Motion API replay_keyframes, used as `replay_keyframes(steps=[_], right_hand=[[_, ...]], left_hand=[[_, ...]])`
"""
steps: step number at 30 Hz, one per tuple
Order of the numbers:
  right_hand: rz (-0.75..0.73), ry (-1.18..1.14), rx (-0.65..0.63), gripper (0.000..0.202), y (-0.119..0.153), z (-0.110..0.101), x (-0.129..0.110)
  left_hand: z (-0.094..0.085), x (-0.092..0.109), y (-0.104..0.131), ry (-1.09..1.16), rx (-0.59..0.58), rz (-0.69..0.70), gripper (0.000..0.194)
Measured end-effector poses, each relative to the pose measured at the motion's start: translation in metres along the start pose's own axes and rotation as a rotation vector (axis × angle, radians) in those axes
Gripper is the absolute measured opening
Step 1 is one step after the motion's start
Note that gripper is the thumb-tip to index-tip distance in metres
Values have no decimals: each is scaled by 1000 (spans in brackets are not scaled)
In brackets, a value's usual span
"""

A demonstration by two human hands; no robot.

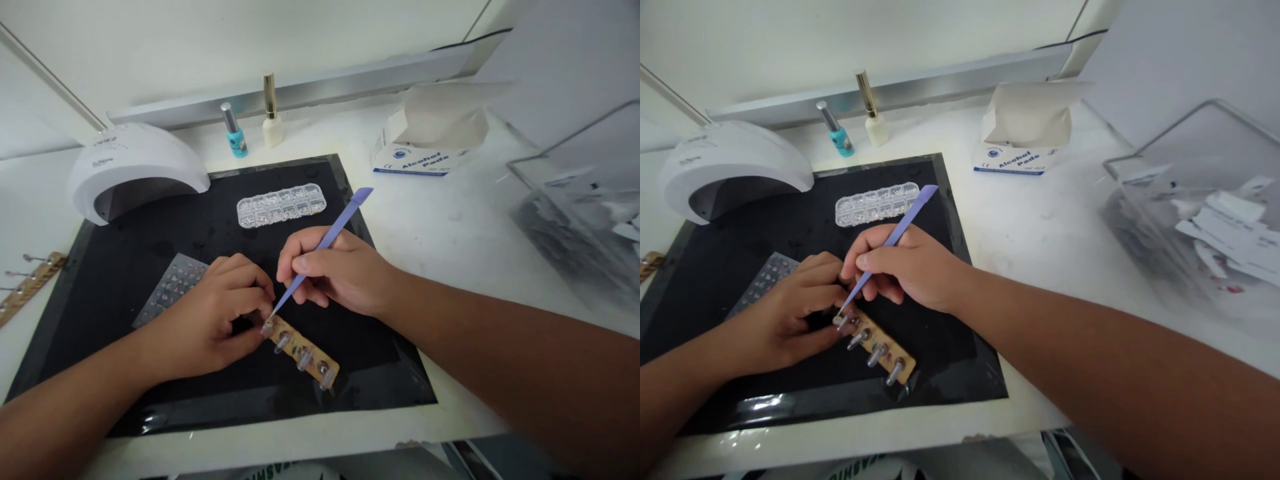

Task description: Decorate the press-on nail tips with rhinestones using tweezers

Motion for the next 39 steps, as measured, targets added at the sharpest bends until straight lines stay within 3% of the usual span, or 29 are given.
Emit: replay_keyframes(steps=[6,23,29,34,39], right_hand=[[39,119,27,11,5,4,-2],[118,146,74,10,4,5,-4],[122,127,75,9,5,6,-5],[95,95,91,10,9,8,-6],[124,110,164,11,15,9,-5]], left_hand=[[1,-3,1,-7,-11,5,11],[1,-4,0,5,3,19,12],[0,-3,2,-4,-2,18,3],[0,-4,12,3,66,-9,29],[1,-5,14,-65,44,-8,35]])
Point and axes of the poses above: each hand's wrist, its own y-axis away from the middle knuckle, its own z-axis out of the palm, x = y × z, the point moved 3 cm from there along -y, towards the middle knuckle, and after that the axes turned 9 degrees about z, right-handed, at the moved point
